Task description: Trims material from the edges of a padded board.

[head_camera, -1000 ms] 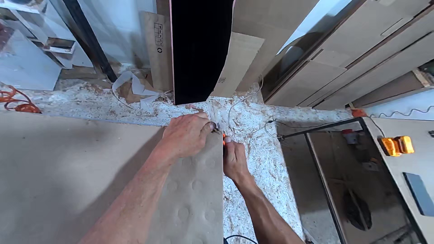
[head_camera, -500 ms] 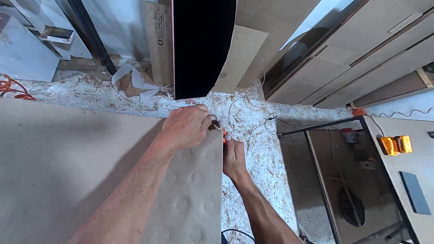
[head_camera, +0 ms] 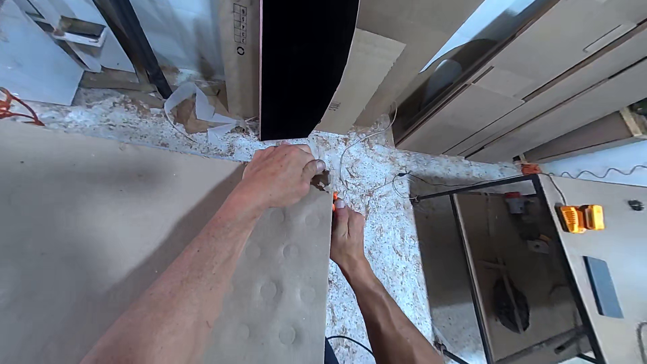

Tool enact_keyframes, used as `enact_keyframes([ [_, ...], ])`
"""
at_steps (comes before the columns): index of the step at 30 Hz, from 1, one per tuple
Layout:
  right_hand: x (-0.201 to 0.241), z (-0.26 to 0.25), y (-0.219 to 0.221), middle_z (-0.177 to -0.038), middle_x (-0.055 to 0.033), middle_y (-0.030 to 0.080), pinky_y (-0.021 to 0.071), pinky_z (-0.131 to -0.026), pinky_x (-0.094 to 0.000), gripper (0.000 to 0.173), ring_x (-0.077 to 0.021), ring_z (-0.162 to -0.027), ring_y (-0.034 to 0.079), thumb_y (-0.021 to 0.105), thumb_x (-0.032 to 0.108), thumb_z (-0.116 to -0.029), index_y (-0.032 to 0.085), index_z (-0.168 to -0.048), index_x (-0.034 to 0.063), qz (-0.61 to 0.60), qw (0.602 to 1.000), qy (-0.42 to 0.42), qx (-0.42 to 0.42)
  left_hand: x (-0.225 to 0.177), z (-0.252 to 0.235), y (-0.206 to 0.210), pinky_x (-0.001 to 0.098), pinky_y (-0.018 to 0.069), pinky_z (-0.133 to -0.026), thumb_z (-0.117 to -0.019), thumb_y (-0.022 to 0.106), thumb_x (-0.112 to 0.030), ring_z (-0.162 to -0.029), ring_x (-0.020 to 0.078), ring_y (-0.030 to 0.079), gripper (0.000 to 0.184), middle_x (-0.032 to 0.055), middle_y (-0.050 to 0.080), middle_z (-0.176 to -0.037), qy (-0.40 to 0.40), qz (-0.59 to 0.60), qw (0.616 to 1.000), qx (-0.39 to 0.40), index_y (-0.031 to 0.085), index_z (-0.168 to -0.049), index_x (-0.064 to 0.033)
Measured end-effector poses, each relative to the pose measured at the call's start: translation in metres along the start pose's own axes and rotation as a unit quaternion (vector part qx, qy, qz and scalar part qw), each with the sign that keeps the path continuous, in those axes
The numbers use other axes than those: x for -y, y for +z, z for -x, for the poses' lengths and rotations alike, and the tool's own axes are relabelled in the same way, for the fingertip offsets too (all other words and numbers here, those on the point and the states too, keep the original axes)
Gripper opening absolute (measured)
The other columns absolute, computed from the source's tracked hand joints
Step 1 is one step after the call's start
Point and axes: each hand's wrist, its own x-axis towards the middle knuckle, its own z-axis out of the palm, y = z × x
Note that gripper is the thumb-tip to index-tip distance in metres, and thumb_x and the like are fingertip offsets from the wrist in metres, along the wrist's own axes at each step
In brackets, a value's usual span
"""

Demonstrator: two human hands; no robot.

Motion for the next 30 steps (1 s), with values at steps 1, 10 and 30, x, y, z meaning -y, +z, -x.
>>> enact_keyframes([
  [1,0.0,0.003,0.0,-0.054,0.0002,0.053,0.0459,-0.045,-0.0353,0.07,-0.0127,-0.049,0.057,0.013,0.051,-0.1091,0.06,-0.077,0.0101,-0.003,1.0,-0.004,-0.001,0.0,0.0,-0.001,0.0519,0.0451,-0.07,-0.1094,0.038,-0.038,-0.082,0.0211,0.062,0.046,0.0013,0.061,-0.087,-0.003,0.002,1.0,0.003,0.064,-0.08,-0.0152],
  [10,0.003,0.019,-0.002,-0.055,0.0005,0.054,0.0469,-0.045,-0.0343,0.071,-0.0118,-0.05,0.058,0.013,0.053,-0.1091,0.061,-0.079,0.0101,-0.007,1.0,0.003,-0.002,-0.004,-0.001,-0.004,0.0536,0.0446,-0.076,-0.1098,0.038,-0.039,-0.088,0.0218,0.063,0.046,0.0016,0.064,-0.092,-0.021,0.003,1.0,0.017,0.066,-0.082,-0.015],
  [30,-0.022,0.061,-0.002,-0.057,-0.0021,0.059,0.0504,-0.053,-0.0334,0.063,-0.0101,-0.055,0.061,0.023,0.036,-0.1094,0.065,-0.073,0.0057,-0.054,0.994,0.033,0.093,-0.001,0.0,-0.001,0.0532,0.0442,-0.075,-0.1093,0.039,-0.038,-0.087,0.0214,0.062,0.046,0.0014,0.063,-0.09,-0.013,0.01,1.0,-0.001,0.064,-0.079,-0.0146],
])
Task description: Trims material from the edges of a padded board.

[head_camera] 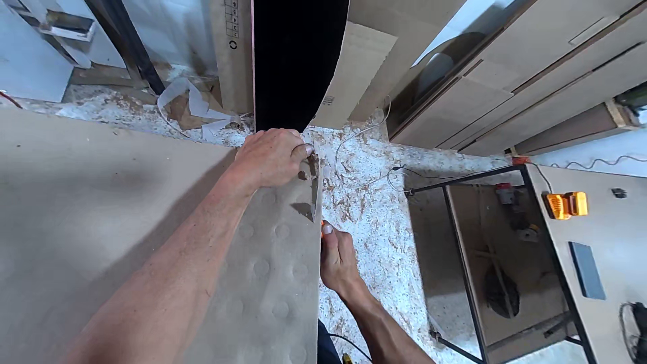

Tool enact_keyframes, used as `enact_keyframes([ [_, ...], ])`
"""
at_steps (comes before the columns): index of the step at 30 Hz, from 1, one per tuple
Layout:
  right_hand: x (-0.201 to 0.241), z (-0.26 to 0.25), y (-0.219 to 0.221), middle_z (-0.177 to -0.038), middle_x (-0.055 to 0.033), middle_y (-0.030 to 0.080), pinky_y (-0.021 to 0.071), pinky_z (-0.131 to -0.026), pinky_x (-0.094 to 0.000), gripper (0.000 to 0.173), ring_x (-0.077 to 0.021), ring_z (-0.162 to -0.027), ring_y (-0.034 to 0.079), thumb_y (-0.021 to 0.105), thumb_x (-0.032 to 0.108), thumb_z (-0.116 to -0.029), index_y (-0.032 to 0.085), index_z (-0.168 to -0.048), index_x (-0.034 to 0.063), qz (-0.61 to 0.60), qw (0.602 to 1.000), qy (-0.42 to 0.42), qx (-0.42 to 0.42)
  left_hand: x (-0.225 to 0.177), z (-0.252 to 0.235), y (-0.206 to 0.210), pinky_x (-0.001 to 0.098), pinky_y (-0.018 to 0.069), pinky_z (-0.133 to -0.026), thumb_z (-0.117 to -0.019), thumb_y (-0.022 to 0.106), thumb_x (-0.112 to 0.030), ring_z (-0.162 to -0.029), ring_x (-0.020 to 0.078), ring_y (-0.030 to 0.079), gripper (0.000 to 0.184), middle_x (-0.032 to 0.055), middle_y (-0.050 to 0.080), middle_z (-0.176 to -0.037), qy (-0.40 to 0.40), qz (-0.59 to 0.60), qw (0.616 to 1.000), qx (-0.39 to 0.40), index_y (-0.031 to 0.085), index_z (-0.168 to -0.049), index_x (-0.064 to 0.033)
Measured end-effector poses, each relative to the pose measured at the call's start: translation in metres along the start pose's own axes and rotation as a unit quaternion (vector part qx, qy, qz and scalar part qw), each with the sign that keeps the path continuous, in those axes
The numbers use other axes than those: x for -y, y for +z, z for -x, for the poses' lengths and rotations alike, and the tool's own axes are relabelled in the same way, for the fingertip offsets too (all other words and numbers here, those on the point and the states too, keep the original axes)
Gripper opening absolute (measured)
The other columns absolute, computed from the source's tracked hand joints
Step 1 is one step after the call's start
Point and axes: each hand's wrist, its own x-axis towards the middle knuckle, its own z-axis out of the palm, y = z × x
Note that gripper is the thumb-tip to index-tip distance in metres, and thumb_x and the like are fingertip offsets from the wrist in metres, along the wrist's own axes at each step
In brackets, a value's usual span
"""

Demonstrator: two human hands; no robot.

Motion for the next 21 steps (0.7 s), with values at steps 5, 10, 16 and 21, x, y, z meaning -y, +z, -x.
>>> enact_keyframes([
  [5,0.016,0.008,-0.006,-0.057,0.0003,0.057,0.0494,-0.051,-0.0319,0.065,-0.0087,-0.054,0.059,0.02,0.04,-0.11,0.064,-0.074,0.0078,-0.02,1.0,0.007,-0.003,-0.002,0.0,-0.001,0.0525,0.0435,-0.073,-0.1095,0.039,-0.038,-0.085,0.0219,0.061,0.046,0.0022,0.062,-0.089,-0.007,-0.006,1.0,0.003,0.061,-0.077,-0.0144],
  [10,0.013,0.022,-0.001,-0.056,-0.0003,0.056,0.0488,-0.051,-0.0306,0.066,-0.008,-0.054,0.059,0.021,0.04,-0.11,0.063,-0.071,0.0072,-0.017,1.0,0.016,0.0,-0.001,0.001,-0.001,0.0545,0.0441,-0.075,-0.1091,0.039,-0.036,-0.089,0.0239,0.063,0.045,0.0042,0.064,-0.092,-0.001,-0.007,1.0,0.002,0.063,-0.079,-0.0123],
  [16,0.006,0.041,0.004,-0.057,-0.0011,0.059,0.0506,-0.053,-0.0319,0.065,-0.0084,-0.056,0.061,0.023,0.039,-0.1098,0.064,-0.072,0.0069,-0.016,0.999,0.04,-0.002,0.003,-0.003,0.001,0.0556,0.044,-0.073,-0.1084,0.039,-0.036,-0.088,0.024,0.063,0.045,0.0045,0.065,-0.091,0.014,-0.006,1.0,-0.011,0.063,-0.078,-0.0124],
  [21,0.007,0.057,0.008,-0.056,-0.001,0.057,0.0492,-0.051,-0.0313,0.064,-0.0082,-0.054,0.06,0.023,0.039,-0.11,0.063,-0.071,0.007,-0.009,0.999,0.028,-0.018,0.003,-0.002,0.001,0.0571,0.0448,-0.076,-0.1083,0.039,-0.035,-0.09,0.0247,0.063,0.044,0.0052,0.065,-0.092,0.013,-0.007,1.0,-0.008,0.064,-0.08,-0.0112],
])
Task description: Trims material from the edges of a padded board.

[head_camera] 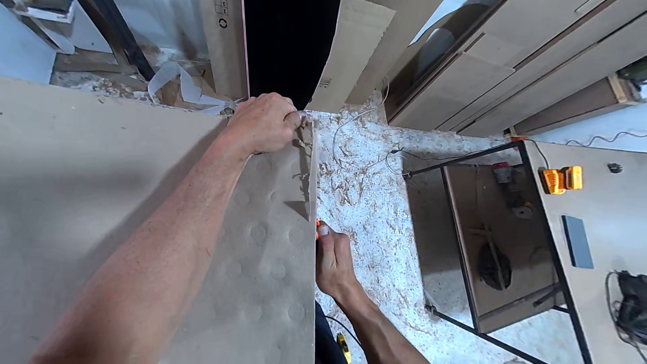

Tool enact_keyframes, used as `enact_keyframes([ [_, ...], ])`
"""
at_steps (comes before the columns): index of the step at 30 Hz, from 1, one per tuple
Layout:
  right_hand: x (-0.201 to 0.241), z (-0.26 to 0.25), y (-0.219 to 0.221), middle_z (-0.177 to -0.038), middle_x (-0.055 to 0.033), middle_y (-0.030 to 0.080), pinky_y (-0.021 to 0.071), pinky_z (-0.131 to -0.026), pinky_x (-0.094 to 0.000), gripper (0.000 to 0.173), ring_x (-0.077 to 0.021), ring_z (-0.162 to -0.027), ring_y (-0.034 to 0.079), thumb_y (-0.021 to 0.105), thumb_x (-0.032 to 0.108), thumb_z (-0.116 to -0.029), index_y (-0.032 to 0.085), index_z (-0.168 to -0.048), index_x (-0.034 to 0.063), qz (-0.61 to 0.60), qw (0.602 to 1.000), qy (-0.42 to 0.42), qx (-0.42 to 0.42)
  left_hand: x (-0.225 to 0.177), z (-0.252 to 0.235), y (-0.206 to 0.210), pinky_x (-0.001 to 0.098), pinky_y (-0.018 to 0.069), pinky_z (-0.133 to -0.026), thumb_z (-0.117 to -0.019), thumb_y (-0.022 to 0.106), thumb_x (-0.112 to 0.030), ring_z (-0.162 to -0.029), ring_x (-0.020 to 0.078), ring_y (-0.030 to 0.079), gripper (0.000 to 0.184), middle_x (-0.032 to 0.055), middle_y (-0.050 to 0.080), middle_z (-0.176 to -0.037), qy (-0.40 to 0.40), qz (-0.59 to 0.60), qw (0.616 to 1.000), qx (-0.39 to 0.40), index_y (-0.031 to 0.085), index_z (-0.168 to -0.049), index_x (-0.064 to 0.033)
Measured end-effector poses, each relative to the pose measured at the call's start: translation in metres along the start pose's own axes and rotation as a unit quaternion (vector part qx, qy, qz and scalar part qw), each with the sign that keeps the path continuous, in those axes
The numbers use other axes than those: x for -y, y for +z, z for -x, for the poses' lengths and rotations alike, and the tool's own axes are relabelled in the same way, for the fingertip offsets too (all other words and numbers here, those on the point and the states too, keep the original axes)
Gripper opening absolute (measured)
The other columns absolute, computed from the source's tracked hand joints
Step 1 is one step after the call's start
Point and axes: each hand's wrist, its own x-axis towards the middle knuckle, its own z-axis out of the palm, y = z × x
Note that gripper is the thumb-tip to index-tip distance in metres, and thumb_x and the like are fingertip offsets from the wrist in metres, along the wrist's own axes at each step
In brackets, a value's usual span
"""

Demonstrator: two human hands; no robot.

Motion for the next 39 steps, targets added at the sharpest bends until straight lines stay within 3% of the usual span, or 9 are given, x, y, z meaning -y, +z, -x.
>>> enact_keyframes([
  [5,0.005,0.015,-0.004,-0.057,-0.0008,0.058,0.0499,-0.052,-0.0307,0.065,-0.0079,-0.055,0.06,0.022,0.04,-0.1105,0.064,-0.073,0.0069,-0.002,1.0,0.001,0.001,-0.005,0.001,0.0,0.0577,0.0439,-0.079,-0.1086,0.04,-0.034,-0.093,0.0254,0.063,0.042,0.0059,0.066,-0.095,-0.017,-0.002,1.0,0.005,0.064,-0.082,-0.0112],
  [13,-0.004,0.057,0.002,-0.061,-0.0031,0.063,0.0545,-0.058,-0.0354,0.065,-0.0115,-0.062,0.066,0.021,0.039,-0.1091,0.064,-0.073,0.0066,-0.012,1.0,0.023,0.011,-0.003,0.0,-0.001,0.0583,0.0423,-0.075,-0.1085,0.039,-0.035,-0.086,0.0278,0.061,0.044,0.0082,0.062,-0.084,-0.015,-0.01,1.0,0.001,0.06,-0.079,-0.0107],
  [22,-0.005,0.106,0.005,-0.062,-0.003,0.063,0.054,-0.059,-0.0343,0.067,-0.0107,-0.064,0.066,0.02,0.042,-0.1097,0.065,-0.074,0.0073,-0.018,1.0,0.015,0.002,-0.005,0.001,0.001,0.0623,0.0423,-0.075,-0.1078,0.039,-0.032,-0.088,0.0327,0.061,0.043,0.0136,0.062,-0.086,-0.023,-0.002,1.0,-0.003,0.062,-0.082,-0.0054],
  [28,-0.001,0.133,0.006,-0.063,-0.0042,0.062,0.0534,-0.06,-0.0359,0.066,-0.0125,-0.065,0.066,0.019,0.041,-0.1096,0.064,-0.075,0.007,-0.026,0.999,0.027,0.003,-0.01,0.004,0.003,0.0584,0.0421,-0.073,-0.1089,0.04,-0.035,-0.083,0.0293,0.059,0.044,0.0125,0.059,-0.083,-0.028,-0.003,1.0,-0.006,0.062,-0.085,-0.0045],
  [31,-0.003,0.155,0.008,-0.061,-0.0039,0.06,0.0506,-0.053,-0.0347,0.071,-0.0125,-0.06,0.064,0.014,0.047,-0.1098,0.062,-0.076,0.0071,-0.032,0.999,0.01,0.002,-0.012,0.004,0.004,0.0561,0.0419,-0.072,-0.1089,0.04,-0.036,-0.08,0.0266,0.057,0.046,0.0108,0.058,-0.081,-0.025,-0.004,1.0,-0.011,0.061,-0.084,-0.0047],
  [37,-0.004,0.203,0.006,-0.058,-0.0048,0.054,0.0451,-0.048,-0.0342,0.068,-0.0145,-0.054,0.058,0.015,0.046,-0.1097,0.059,-0.076,0.0056,-0.038,0.999,-0.003,0.011,-0.019,0.008,0.005,0.0514,0.0465,-0.079,-0.1099,0.039,-0.04,-0.082,0.0218,0.058,0.047,0.0121,0.06,-0.09,-0.046,0.013,0.999,-0.011,0.066,-0.102,-0.0021],
  [39,-0.005,0.215,0.005,-0.057,-0.0044,0.051,0.043,-0.047,-0.0344,0.068,-0.0147,-0.052,0.056,0.015,0.047,-0.1094,0.058,-0.076,0.0061,-0.052,0.998,-0.003,0.022,-0.019,0.009,0.005,0.0483,0.0457,-0.076,-0.1099,0.039,-0.04,-0.078,0.019,0.056,0.047,0.0097,0.058,-0.085,-0.038,0.012,0.999,-0.013,0.064,-0.096,-0.0024],
])
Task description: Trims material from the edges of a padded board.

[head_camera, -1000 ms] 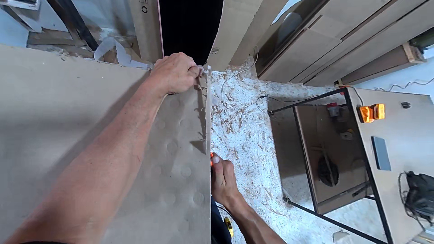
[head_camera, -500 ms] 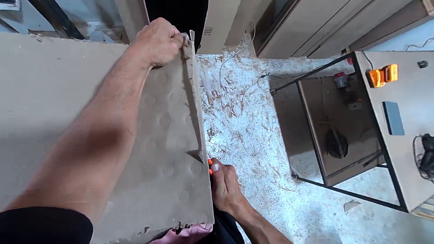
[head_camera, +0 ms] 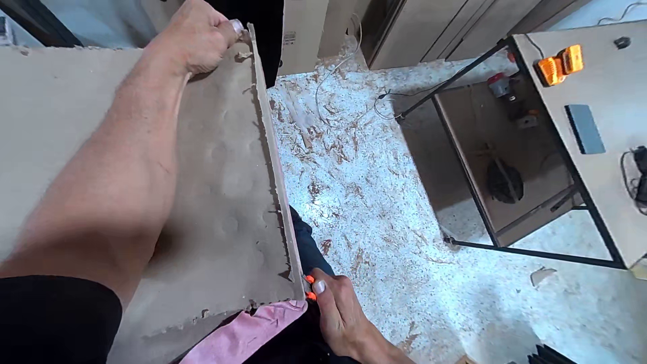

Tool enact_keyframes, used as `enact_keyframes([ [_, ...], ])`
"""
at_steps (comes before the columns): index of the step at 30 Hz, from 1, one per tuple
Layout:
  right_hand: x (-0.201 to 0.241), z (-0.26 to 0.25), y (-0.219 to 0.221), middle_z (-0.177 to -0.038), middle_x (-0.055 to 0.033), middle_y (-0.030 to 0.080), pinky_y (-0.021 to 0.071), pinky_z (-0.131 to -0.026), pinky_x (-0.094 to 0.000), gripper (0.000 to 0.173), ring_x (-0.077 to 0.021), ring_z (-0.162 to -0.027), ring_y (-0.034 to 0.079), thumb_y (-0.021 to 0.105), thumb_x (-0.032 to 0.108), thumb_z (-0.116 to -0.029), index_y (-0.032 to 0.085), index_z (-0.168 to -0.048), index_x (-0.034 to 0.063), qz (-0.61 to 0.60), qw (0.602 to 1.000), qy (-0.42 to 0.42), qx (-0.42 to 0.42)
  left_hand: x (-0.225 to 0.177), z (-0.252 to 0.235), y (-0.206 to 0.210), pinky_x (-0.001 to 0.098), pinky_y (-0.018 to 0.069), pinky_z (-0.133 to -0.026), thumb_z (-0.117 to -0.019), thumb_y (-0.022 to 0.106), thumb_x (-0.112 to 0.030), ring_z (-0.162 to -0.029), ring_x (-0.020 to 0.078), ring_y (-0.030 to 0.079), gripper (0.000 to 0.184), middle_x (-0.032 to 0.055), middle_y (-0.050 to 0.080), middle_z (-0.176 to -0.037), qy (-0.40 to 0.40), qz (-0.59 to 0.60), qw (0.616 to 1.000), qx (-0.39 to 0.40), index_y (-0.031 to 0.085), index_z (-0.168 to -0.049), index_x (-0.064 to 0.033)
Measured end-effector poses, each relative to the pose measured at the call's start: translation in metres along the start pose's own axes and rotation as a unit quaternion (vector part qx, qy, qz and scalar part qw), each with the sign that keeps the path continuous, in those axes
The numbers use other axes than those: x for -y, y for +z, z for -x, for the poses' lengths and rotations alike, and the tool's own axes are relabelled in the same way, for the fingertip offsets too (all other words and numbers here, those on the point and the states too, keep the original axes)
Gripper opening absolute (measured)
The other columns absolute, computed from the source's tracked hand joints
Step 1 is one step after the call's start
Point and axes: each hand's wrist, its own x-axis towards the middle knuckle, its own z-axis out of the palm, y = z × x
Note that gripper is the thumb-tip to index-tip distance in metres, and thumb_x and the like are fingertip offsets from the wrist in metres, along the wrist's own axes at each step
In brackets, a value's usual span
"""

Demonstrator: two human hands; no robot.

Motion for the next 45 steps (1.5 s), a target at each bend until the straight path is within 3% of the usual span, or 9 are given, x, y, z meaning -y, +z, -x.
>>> enact_keyframes([
  [6,0.007,0.008,-0.013,-0.056,-0.0046,0.048,0.0406,-0.046,-0.0365,0.066,-0.0164,-0.05,0.054,0.016,0.047,-0.1093,0.057,-0.076,0.0068,-0.013,0.999,-0.03,0.041,-0.005,0.003,0.003,0.0511,0.0442,-0.07,-0.1099,0.042,-0.034,-0.072,0.0238,0.055,0.046,0.0124,0.056,-0.078,0.028,0.007,1.0,-0.011,0.062,-0.088,0.0006],
  [10,0.019,0.063,-0.031,-0.062,-0.0047,0.061,0.0523,-0.051,-0.0309,0.06,-0.0118,-0.056,0.062,0.031,0.043,-0.111,0.065,-0.079,0.0056,-0.069,0.995,-0.021,0.063,0.003,-0.002,-0.002,0.0617,0.0452,-0.075,-0.11,0.042,-0.033,-0.081,0.0336,0.061,0.047,0.0194,0.062,-0.084,0.021,0.001,1.0,-0.008,0.065,-0.09,0.0029],
  [13,-0.016,0.102,-0.074,-0.063,0.0082,0.056,0.0476,-0.052,-0.0211,0.057,-0.0012,-0.056,0.055,0.049,0.074,-0.0929,0.065,-0.081,0.0206,-0.292,0.931,0.181,-0.119,0.007,-0.004,0.0,0.0645,0.0452,-0.079,-0.1099,0.041,-0.036,-0.087,0.0353,0.062,0.048,0.0198,0.065,-0.089,0.024,0.008,1.0,-0.005,0.067,-0.094,0.0012],
  [17,-0.035,0.088,-0.136,-0.067,0.0022,0.055,0.0488,-0.047,-0.0262,0.084,-0.0088,-0.052,0.054,0.041,0.094,-0.0788,0.064,-0.102,0.0163,-0.347,0.901,0.209,-0.156,0.012,0.002,-0.001,0.0687,0.0445,-0.09,-0.1097,0.039,-0.039,-0.105,0.0363,0.064,0.051,0.0187,0.068,-0.108,0.05,-0.018,0.999,-0.012,0.07,-0.097,-0.0005],
  [20,-0.049,0.039,-0.155,-0.069,-0.0014,0.056,0.0513,-0.048,-0.0277,0.077,-0.0113,-0.052,0.056,0.047,0.086,-0.0849,0.065,-0.103,0.0124,-0.34,0.91,0.212,-0.112,0.012,0.006,0.003,0.0696,0.0456,-0.097,-0.1088,0.04,-0.035,-0.117,0.0368,0.063,0.047,0.0159,0.065,-0.126,0.064,-0.063,0.996,-0.024,0.072,-0.102,-0.0015],
  [26,-0.102,-0.106,-0.168,-0.072,-0.0039,0.058,0.05,-0.049,-0.032,0.045,-0.0151,-0.055,0.056,0.038,0.045,-0.1036,0.062,-0.122,0.0114,-0.158,0.958,0.236,0.033,0.001,0.013,0.003,0.0606,0.0571,-0.087,-0.104,0.056,-0.03,-0.1,0.0315,0.071,0.035,0.0133,0.063,-0.131,0.006,-0.073,0.997,-0.037,0.056,-0.133,-0.0104],
  [30,-0.133,-0.205,-0.197,-0.092,-0.0089,0.066,0.0554,-0.055,-0.0407,0.049,-0.0217,-0.069,0.064,0.054,0.017,-0.0869,0.056,-0.136,0.0115,-0.101,0.966,0.211,0.11,0.003,0.02,0.019,0.0524,0.0545,-0.087,-0.1045,0.054,-0.029,-0.097,0.0226,0.069,0.025,0.0044,0.072,-0.107,0.027,-0.148,0.984,-0.092,0.072,-0.109,-0.0138],
  [36,-0.083,-0.357,-0.226,-0.104,-0.0132,0.071,0.0617,-0.071,-0.0435,0.045,-0.0263,-0.084,0.071,0.063,0.023,-0.0937,0.058,-0.136,0.0067,-0.124,0.969,0.115,0.181,-0.022,0.029,0.039,0.0491,0.0406,-0.114,-0.1006,0.055,-0.019,-0.113,0.0147,0.066,0.028,-0.0041,0.076,-0.114,-0.083,-0.036,0.981,-0.172,0.077,-0.117,-0.0219],
  [45,0.032,-0.464,-0.157,-0.1,-0.0117,0.074,0.0636,-0.068,-0.039,0.038,-0.0253,-0.076,0.073,0.057,0.015,-0.102,0.054,-0.14,0.0118,-0.156,0.936,0.05,0.312,-0.037,0.025,0.053,0.0491,0.0476,-0.101,-0.0945,0.067,-0.03,-0.117,0.0255,0.06,0.019,0.0056,0.066,-0.118,-0.14,-0.135,0.924,-0.33,0.071,-0.088,-0.0127],
])
